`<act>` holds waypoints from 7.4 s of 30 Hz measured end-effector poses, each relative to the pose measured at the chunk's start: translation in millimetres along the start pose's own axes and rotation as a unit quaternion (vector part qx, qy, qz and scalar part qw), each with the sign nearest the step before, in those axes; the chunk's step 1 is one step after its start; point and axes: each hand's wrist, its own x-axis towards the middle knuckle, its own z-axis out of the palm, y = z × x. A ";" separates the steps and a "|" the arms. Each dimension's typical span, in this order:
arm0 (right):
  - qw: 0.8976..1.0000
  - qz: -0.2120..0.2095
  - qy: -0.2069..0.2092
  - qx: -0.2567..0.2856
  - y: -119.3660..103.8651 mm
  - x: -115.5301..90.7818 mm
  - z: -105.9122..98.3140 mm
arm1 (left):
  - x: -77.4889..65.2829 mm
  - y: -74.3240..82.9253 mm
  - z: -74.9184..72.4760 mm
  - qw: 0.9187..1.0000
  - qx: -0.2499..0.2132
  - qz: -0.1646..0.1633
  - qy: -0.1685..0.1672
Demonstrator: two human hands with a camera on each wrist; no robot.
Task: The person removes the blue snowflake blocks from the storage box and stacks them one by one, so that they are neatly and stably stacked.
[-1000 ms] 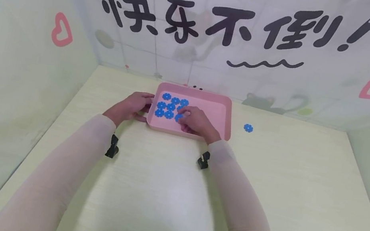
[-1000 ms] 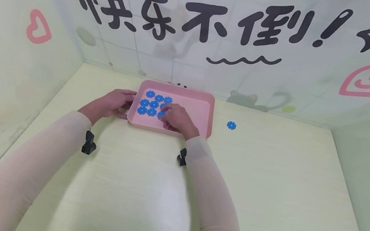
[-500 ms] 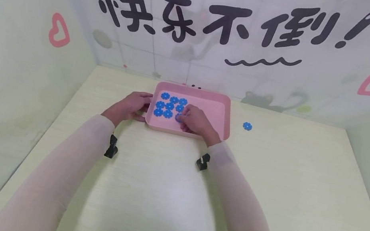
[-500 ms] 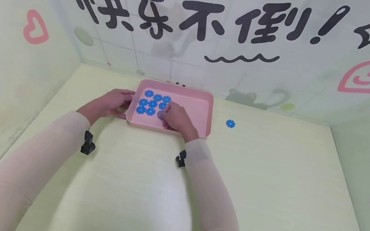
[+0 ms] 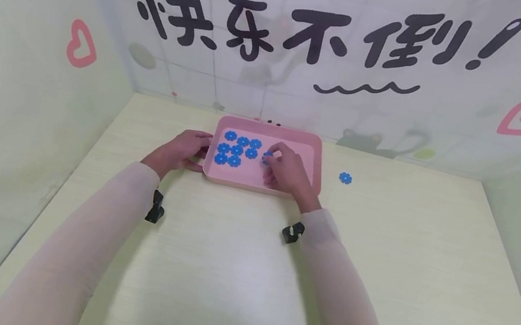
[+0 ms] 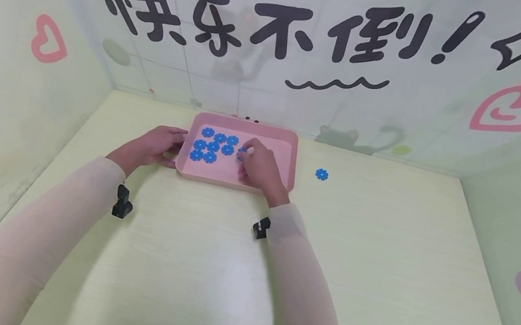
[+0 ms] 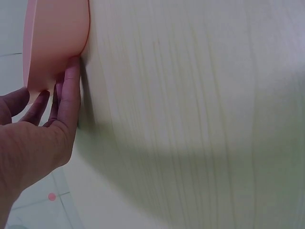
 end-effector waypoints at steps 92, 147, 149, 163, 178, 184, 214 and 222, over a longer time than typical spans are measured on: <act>0.958 0.134 0.153 0.202 125.7 -25.2 -113.2 | 0.1 -2.8 -3.2 1.000 0.020 0.019 -0.009; 0.999 0.024 0.026 0.037 6.9 46.5 -36.8 | 7.3 -5.3 -3.4 1.000 0.010 0.005 -0.003; 0.999 0.005 0.014 0.033 5.9 45.3 -30.8 | 7.5 -5.9 -3.6 1.000 0.010 0.007 -0.004; 0.995 -0.034 -0.081 0.038 8.1 53.3 -2.8 | 7.1 -7.2 -4.5 1.000 0.014 0.011 -0.005; 0.995 -0.047 -0.092 0.000 10.6 59.8 7.2 | 10.6 -5.3 -4.7 1.000 0.018 0.006 -0.004; 0.992 -0.032 -0.124 0.005 10.6 59.4 1.9 | 10.7 -3.2 -3.8 1.000 0.022 0.009 -0.006; 0.990 0.015 -0.129 -0.046 -9.7 55.4 4.8 | 8.0 -4.3 -5.4 1.000 0.010 0.009 -0.003; 0.991 0.008 -0.128 -0.036 -5.8 53.8 5.4 | 7.7 -4.4 -5.4 1.000 0.013 0.007 -0.002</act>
